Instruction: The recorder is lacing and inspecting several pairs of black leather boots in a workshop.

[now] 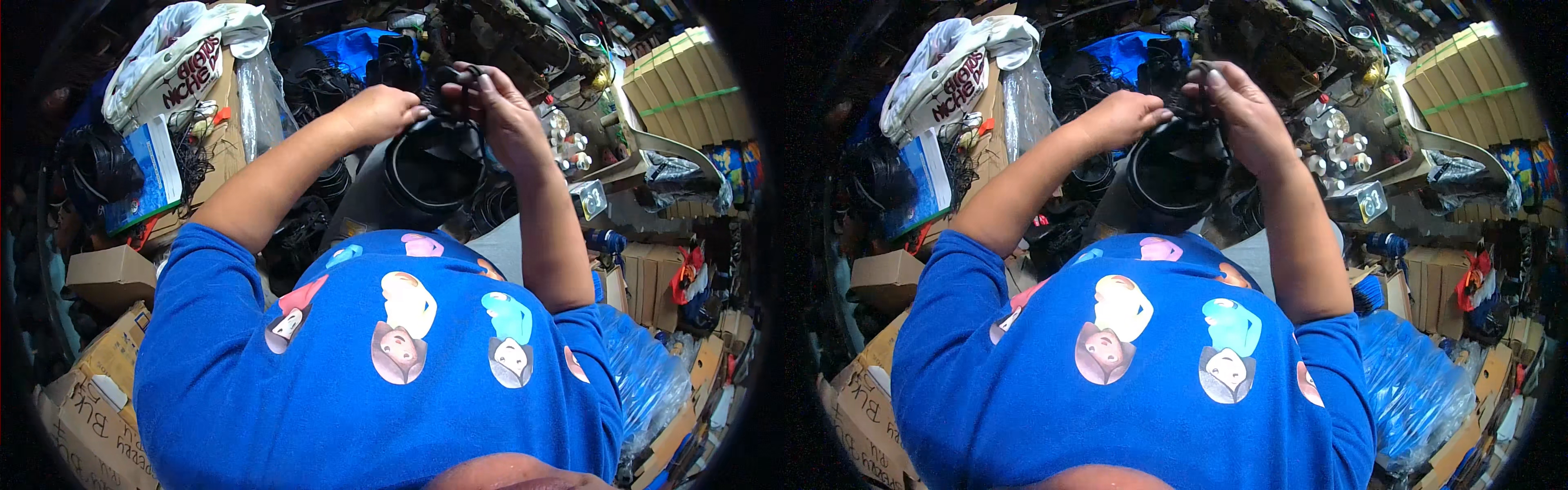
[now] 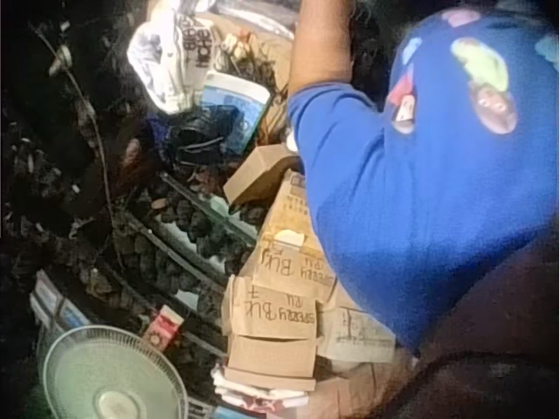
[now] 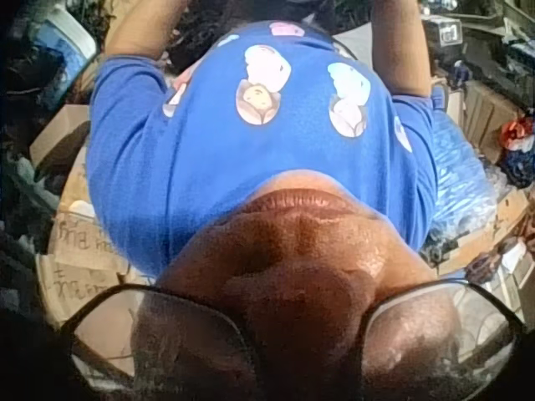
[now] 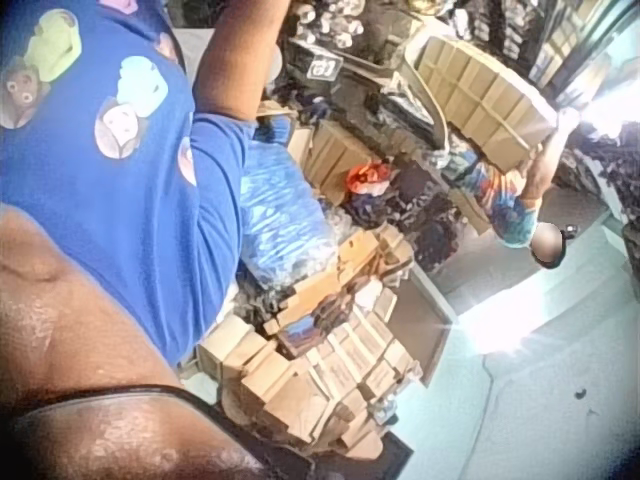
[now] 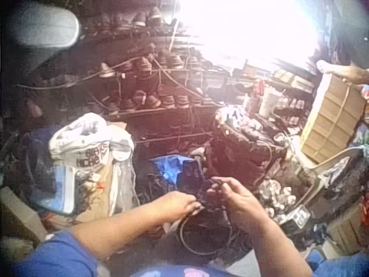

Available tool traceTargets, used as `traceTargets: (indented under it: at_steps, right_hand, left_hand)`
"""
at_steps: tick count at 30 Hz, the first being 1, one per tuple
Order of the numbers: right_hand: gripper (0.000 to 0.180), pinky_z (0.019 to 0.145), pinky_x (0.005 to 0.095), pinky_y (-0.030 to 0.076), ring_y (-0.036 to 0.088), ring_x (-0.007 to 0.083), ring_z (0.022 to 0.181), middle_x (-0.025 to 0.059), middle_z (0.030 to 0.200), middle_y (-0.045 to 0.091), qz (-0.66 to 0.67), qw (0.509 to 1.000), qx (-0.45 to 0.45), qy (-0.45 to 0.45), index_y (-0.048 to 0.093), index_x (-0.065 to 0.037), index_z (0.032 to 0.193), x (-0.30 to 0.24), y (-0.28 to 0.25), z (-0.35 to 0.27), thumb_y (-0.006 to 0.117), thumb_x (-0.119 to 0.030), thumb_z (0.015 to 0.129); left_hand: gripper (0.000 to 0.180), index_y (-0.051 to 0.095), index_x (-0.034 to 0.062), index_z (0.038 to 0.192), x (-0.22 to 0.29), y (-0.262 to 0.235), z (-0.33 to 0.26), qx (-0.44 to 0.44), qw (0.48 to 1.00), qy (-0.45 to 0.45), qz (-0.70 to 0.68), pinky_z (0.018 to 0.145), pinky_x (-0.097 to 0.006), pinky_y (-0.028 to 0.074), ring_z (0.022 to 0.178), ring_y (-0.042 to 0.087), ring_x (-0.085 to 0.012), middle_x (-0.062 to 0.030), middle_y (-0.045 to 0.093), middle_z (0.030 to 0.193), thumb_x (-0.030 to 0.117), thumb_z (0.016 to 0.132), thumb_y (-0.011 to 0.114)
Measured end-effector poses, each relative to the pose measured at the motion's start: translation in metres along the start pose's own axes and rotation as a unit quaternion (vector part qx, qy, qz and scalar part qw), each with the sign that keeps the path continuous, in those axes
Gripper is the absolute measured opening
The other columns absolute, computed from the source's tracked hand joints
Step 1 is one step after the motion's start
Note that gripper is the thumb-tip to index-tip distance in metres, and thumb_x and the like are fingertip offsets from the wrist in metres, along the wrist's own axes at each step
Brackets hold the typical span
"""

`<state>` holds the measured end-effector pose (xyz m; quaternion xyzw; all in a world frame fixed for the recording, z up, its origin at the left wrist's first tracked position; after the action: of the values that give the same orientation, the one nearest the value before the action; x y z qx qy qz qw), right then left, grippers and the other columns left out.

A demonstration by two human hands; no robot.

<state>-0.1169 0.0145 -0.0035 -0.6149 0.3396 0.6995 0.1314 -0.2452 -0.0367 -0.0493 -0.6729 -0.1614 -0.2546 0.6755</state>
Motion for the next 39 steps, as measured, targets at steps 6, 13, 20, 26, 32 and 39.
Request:
traceTargets:
  at_steps: [6,13,20,26,32,39]
  right_hand:
    - [0.024,0.081,0.0275,0.044,0.057,0.0152,0.091,0.0082,0.1,0.06,-0.299,0.954,0.002,0.026,0.055,-0.001,0.109,0.028,-0.011,0.008,0.049,-0.014,0.089]
    - [0.023,0.067,0.0269,0.041,0.05,0.0143,0.071,0.0048,0.081,0.057,-0.235,0.965,-0.025,0.112,0.06,-0.003,0.099,0.03,0.008,0.009,0.052,-0.021,0.086]
    - [0.031,0.064,0.0246,0.04,0.052,0.0123,0.071,0.0054,0.083,0.061,-0.003,0.992,0.03,0.124,0.059,0.002,0.102,0.032,-0.023,0.011,0.05,-0.025,0.089]
    - [0.029,0.069,0.0259,0.046,0.058,0.0127,0.074,0.0072,0.089,0.062,-0.06,0.986,-0.026,0.152,0.059,0.002,0.101,0.028,-0.019,0.013,0.055,-0.023,0.088]
    - [0.028,0.067,0.0243,0.047,0.061,0.0131,0.074,0.0087,0.09,0.062,-0.1,0.993,0.045,0.031,0.059,0.0,0.098,0.023,-0.031,0.009,0.059,-0.025,0.086]
    - [0.03,0.072,0.027,0.048,0.061,0.0151,0.075,0.0096,0.087,0.063,-0.042,0.996,0.066,0.05,0.055,0.002,0.101,0.029,-0.015,0.017,0.055,-0.025,0.088]
  left_hand:
    - [0.015,0.055,0.0017,0.08,0.062,-0.048,-0.021,-0.051,0.983,0.116,0.133,0.068,-0.044,0.045,0.077,0.057,-0.0354,-0.0177,0.057,0.075,0.017,0.082,0.055]
    - [0.017,0.063,0.0032,0.084,0.086,-0.072,0.05,-0.058,0.975,0.185,0.106,0.073,-0.037,0.048,0.081,0.06,-0.0282,-0.0133,0.059,0.082,0.017,0.075,0.065]
    - [0.02,0.064,0.005,0.097,0.057,-0.068,0.048,0.08,0.971,0.222,-0.039,0.078,-0.033,0.049,0.089,0.061,-0.023,-0.0106,0.062,0.094,0.013,0.078,0.065]
    - [0.017,0.063,0.0041,0.093,0.033,-0.053,0.031,0.039,0.98,0.105,-0.164,0.075,-0.029,0.048,0.081,0.06,-0.016,-0.0073,0.063,0.085,0.008,0.077,0.066]
    - [0.016,0.06,0.0034,0.098,0.015,-0.052,0.017,0.036,0.978,0.067,-0.195,0.079,-0.026,0.045,0.083,0.055,-0.01,-0.0034,0.06,0.086,0.007,0.083,0.062]
    - [0.042,0.05,0.0052,0.106,0.028,-0.048,0.02,0.106,0.969,0.069,-0.212,0.082,-0.027,0.046,0.092,0.057,-0.0111,-0.0071,0.06,0.097,0.006,0.071,0.072]
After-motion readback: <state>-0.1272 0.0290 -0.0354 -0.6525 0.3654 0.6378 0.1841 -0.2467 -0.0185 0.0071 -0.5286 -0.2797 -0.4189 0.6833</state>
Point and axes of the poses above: each hand's wrist, its own z-axis towards the middle knuckle, its own y-axis out of the palm, x = y × z, the point moved 7 cm from there along z, towards the middle knuckle
